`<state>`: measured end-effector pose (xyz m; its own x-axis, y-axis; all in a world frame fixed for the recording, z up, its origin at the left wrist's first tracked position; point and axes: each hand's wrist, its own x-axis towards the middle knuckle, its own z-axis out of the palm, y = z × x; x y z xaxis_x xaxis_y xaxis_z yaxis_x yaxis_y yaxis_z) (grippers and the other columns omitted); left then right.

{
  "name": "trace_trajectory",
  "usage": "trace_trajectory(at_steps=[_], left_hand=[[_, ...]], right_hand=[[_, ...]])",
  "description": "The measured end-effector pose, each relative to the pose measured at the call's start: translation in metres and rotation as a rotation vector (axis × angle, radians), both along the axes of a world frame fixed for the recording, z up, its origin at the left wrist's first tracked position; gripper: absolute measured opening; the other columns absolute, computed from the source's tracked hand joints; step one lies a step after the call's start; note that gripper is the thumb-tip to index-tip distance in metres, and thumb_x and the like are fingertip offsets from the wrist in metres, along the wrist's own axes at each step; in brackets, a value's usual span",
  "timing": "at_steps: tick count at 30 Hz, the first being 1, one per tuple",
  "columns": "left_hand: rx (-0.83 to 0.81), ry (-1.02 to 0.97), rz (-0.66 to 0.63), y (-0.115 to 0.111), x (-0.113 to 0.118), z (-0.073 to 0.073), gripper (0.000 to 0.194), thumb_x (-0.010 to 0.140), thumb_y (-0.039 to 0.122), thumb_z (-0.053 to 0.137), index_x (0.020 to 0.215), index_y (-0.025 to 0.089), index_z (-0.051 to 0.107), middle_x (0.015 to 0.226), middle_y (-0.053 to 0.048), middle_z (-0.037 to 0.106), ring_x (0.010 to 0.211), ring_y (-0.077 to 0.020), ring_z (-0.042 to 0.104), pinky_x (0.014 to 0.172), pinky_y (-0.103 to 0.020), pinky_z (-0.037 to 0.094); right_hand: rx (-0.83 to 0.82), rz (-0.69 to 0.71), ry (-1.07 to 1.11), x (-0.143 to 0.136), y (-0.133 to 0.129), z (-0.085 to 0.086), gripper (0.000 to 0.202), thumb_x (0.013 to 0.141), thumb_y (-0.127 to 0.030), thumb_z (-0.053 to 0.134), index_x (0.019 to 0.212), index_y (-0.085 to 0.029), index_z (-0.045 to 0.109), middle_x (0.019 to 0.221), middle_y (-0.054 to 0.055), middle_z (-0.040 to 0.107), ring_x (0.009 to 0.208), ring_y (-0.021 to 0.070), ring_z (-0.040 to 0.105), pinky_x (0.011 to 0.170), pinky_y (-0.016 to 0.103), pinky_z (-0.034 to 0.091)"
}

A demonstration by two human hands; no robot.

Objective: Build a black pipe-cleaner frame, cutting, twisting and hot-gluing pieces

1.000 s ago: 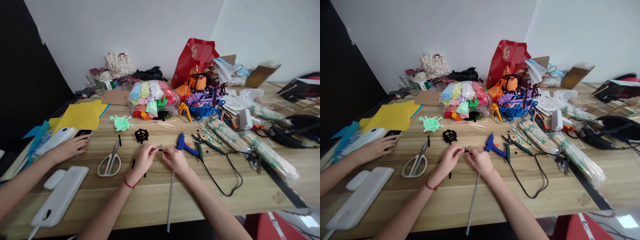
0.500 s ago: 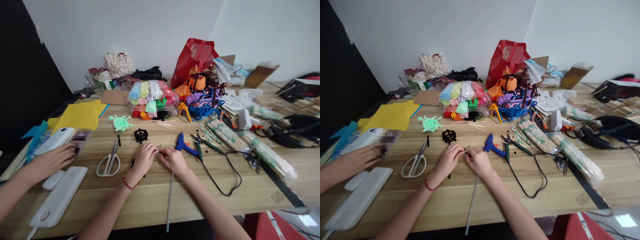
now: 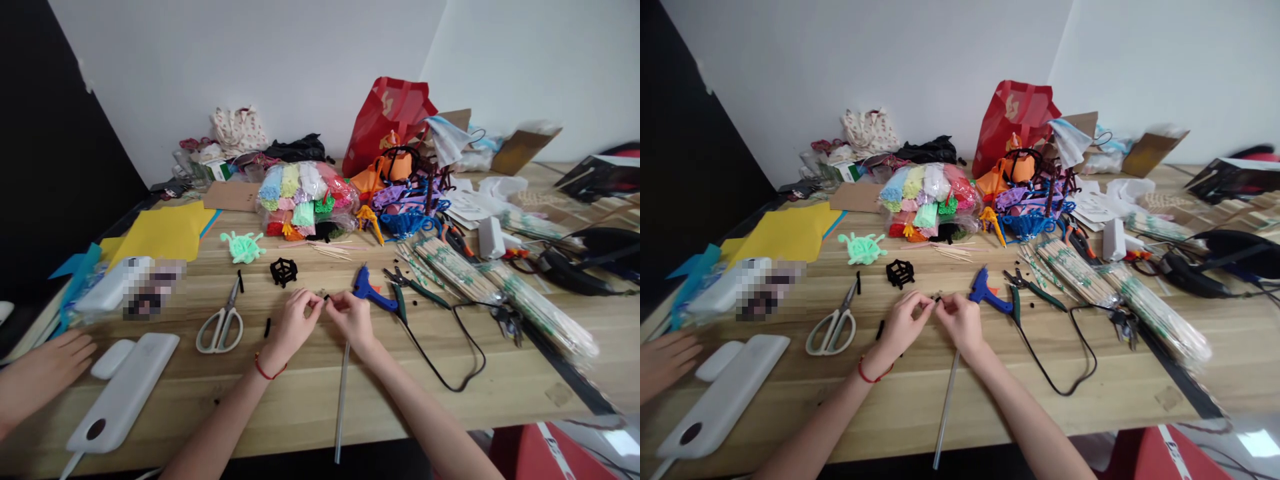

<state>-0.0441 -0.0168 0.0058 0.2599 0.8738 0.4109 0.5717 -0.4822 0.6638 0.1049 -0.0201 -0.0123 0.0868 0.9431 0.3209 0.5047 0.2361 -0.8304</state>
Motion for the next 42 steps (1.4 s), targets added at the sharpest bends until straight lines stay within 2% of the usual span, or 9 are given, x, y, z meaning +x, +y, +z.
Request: trace_trajectory(at_steps=[4,10,19,25,27,30,33,36,42], left_hand=[[0.046,0.008,-0.008,0.000,-0.003,0.002,0.013,0.088,0.023,0.047,0.077,0.019,0.052,0.080,-0.003,0.057,0.083,-0.0169,0.054,0.075,-0.030,0.043],[0.018,0.056,-0.023,0.005,-0.013,0.005,0.014,0.090,0.024,0.045,0.079,0.019,0.051,0.083,-0.003,0.055,0.085,-0.0174,0.052,0.077,-0.030,0.042],[-0.059,0.016,-0.080,0.006,-0.017,0.007,0.019,0.090,0.028,0.044,0.076,0.018,0.051,0.082,-0.003,0.056,0.083,-0.0164,0.051,0.076,-0.029,0.041],[-0.127,-0.007,-0.083,0.006,-0.016,0.013,0.021,0.090,0.030,0.044,0.074,0.018,0.052,0.080,-0.003,0.059,0.080,-0.0159,0.054,0.073,-0.027,0.041],[-0.175,0.015,-0.099,0.008,-0.024,0.019,0.024,0.091,0.031,0.039,0.077,0.018,0.054,0.081,-0.003,0.061,0.078,-0.0153,0.055,0.070,-0.025,0.040],[-0.244,0.115,-0.024,0.013,-0.043,0.026,0.029,0.091,0.036,0.036,0.077,0.019,0.055,0.075,-0.002,0.062,0.070,-0.0147,0.055,0.063,-0.024,0.037],[-0.357,0.285,0.020,0.016,-0.060,0.024,0.028,0.082,0.043,0.051,0.072,0.019,0.058,0.064,-0.001,0.061,0.059,-0.0143,0.053,0.056,-0.024,0.031],[-0.511,0.405,-0.014,0.014,-0.068,0.021,0.028,0.068,0.047,0.065,0.067,0.019,0.063,0.064,-0.002,0.064,0.059,-0.0156,0.054,0.054,-0.024,0.029],[-0.647,0.491,-0.077,0.008,-0.068,0.020,0.017,0.059,0.037,0.072,0.061,0.021,0.065,0.065,-0.001,0.065,0.061,-0.0167,0.056,0.055,-0.024,0.030]], right_hand=[[-0.027,0.020,0.163,-0.002,0.001,0.005,0.018,0.074,-0.034,0.060,0.072,-0.016,0.061,0.065,0.005,0.068,0.056,0.0154,0.061,0.054,0.025,0.049],[-0.138,0.240,0.259,0.003,0.006,0.004,0.023,0.073,-0.038,0.064,0.078,-0.016,0.061,0.070,0.005,0.066,0.061,0.0153,0.059,0.057,0.026,0.048],[-0.306,0.339,0.438,0.001,0.007,0.003,0.026,0.068,-0.036,0.071,0.081,-0.015,0.063,0.072,0.003,0.065,0.060,0.0125,0.057,0.057,0.024,0.044],[-0.376,0.294,0.508,0.000,0.006,0.002,0.030,0.064,-0.041,0.074,0.075,-0.015,0.063,0.064,0.002,0.064,0.055,0.0126,0.056,0.054,0.025,0.044],[-0.394,0.269,0.560,0.001,0.007,0.003,0.033,0.062,-0.044,0.075,0.070,-0.015,0.062,0.056,0.001,0.062,0.050,0.0123,0.055,0.051,0.025,0.043],[-0.370,0.237,0.603,0.003,0.008,0.007,0.034,0.060,-0.044,0.077,0.066,-0.015,0.061,0.052,0.000,0.060,0.048,0.0112,0.053,0.049,0.024,0.041],[-0.343,0.213,0.651,0.004,0.010,0.011,0.034,0.060,-0.044,0.077,0.066,-0.015,0.060,0.053,0.000,0.060,0.049,0.0104,0.053,0.050,0.023,0.041],[-0.345,0.183,0.739,0.005,0.012,0.013,0.034,0.059,-0.043,0.078,0.068,-0.017,0.059,0.056,0.000,0.062,0.049,0.0103,0.054,0.051,0.024,0.043],[-0.407,0.190,0.882,0.006,0.015,0.015,0.039,0.053,-0.038,0.082,0.073,-0.018,0.055,0.060,-0.002,0.064,0.048,0.0108,0.057,0.051,0.024,0.045]])
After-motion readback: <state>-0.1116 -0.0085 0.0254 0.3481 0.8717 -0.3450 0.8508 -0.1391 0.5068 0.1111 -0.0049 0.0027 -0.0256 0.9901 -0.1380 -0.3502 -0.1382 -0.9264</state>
